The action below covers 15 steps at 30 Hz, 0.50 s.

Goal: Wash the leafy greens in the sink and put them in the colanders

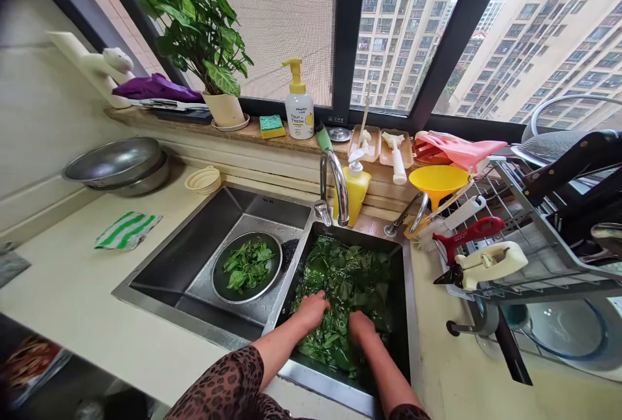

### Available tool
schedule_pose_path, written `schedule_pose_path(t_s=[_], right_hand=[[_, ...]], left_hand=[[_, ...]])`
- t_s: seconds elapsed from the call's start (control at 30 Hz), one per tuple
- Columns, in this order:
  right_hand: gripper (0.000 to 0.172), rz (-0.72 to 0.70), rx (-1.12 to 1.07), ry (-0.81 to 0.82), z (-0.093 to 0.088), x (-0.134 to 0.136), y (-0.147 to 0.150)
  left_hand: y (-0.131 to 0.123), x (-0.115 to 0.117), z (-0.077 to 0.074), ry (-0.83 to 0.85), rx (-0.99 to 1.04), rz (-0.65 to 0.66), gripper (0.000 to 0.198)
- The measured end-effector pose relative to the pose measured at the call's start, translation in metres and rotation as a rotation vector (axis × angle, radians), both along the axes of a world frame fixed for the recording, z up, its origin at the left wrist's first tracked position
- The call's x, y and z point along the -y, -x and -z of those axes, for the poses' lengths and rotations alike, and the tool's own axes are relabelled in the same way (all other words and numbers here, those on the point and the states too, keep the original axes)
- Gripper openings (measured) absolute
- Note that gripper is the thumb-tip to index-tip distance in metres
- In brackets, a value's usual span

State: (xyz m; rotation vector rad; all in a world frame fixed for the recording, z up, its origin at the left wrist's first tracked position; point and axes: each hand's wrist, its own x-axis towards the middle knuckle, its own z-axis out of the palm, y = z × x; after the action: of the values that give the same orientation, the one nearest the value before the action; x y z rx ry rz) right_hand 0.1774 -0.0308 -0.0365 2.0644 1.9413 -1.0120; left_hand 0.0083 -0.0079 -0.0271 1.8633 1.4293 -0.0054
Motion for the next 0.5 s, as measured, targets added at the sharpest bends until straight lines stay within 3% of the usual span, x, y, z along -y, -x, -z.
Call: schedule_pose_path(t_s=[0.07, 0.13, 0.27, 0.37, 0.5], right_hand=[[0.017, 0.011, -0.105, -0.007, -0.004, -0.004, -0.006], [0.026, 0.114, -0.324, -0.023, -0.013, -0.011, -0.017], [0.040, 0.458, -0.918, -0.008, -0.026, -0.015, -0.025], [0.044, 0.573, -1.030, 0.009, -0.029, -0.012, -0.009], [0.047, 0.646, -1.112, 0.083, -0.037, -0.010, 0.017]], left_hand=[[0.002, -0.006, 0.000, 0.004, 0.122, -0.121, 0.019], [0.004, -0.012, -0.001, 0.095, 0.371, -0.305, 0.013], [0.009, -0.017, -0.006, 0.469, 1.031, -0.662, 0.032], [0.011, -0.014, -0.012, 0.610, 1.260, -0.719, 0.040], [0.011, -0.010, -0.020, 0.671, 1.314, -0.655, 0.039]])
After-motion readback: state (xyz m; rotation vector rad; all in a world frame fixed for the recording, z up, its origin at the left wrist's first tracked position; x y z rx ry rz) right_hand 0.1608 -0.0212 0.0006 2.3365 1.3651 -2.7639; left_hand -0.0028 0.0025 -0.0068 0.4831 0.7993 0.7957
